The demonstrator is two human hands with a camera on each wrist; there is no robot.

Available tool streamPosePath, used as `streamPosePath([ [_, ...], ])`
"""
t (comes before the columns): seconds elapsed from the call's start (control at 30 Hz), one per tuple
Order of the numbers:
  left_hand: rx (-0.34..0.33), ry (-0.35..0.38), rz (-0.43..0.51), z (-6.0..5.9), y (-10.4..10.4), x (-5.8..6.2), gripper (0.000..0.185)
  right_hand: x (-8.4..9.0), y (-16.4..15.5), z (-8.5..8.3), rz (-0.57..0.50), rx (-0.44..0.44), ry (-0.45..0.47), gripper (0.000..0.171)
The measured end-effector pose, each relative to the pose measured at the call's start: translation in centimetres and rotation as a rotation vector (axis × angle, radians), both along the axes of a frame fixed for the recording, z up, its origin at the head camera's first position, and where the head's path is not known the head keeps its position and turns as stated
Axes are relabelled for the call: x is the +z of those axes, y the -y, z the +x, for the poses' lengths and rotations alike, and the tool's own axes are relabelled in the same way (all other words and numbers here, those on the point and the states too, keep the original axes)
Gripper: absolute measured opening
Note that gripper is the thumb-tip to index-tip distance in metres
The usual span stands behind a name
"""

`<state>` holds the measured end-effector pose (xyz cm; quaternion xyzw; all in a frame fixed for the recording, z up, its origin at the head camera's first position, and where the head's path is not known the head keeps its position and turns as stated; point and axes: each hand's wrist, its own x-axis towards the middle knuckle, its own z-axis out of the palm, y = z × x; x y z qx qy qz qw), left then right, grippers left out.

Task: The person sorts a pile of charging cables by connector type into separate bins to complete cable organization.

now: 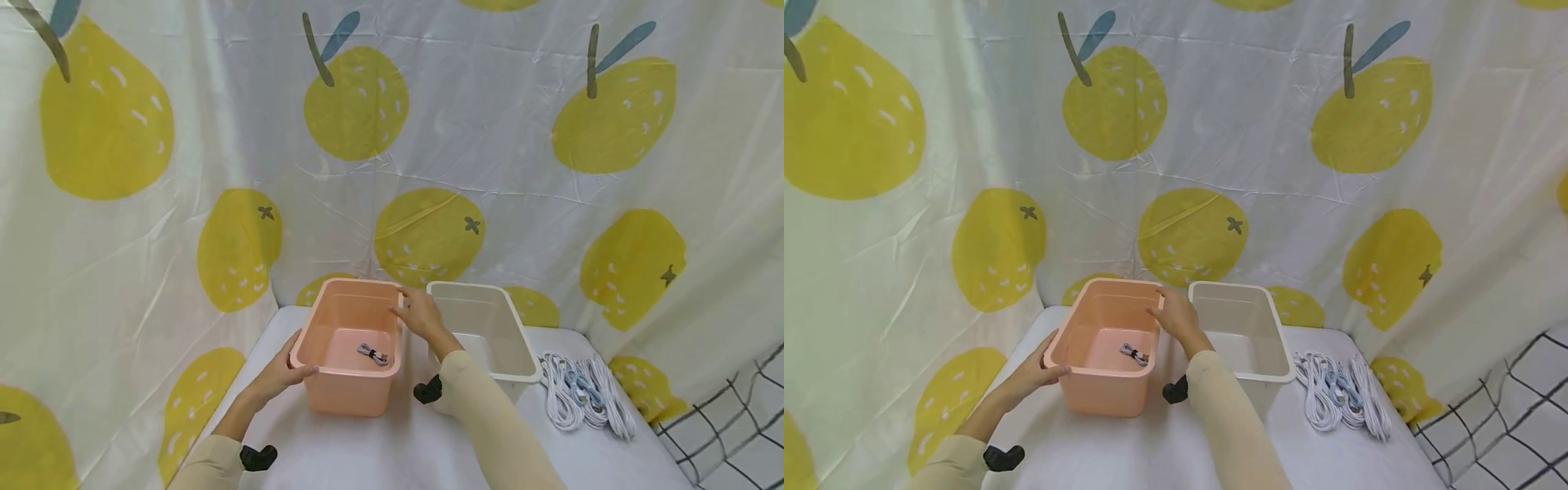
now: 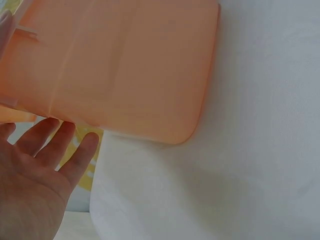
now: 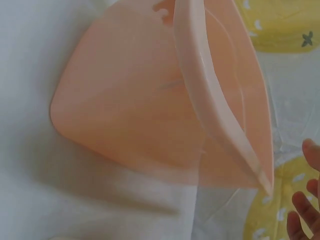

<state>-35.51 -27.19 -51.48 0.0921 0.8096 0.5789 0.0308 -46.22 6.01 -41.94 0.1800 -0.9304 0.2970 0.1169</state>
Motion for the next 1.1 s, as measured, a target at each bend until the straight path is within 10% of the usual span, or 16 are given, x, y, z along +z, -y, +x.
streamPosePath([
  [1.1,0.005,0.021,0.013,0.1,0.2,-0.2,0.107,0.4,-7.4,1.1,-0.027,-0.002,-0.021,0.058],
])
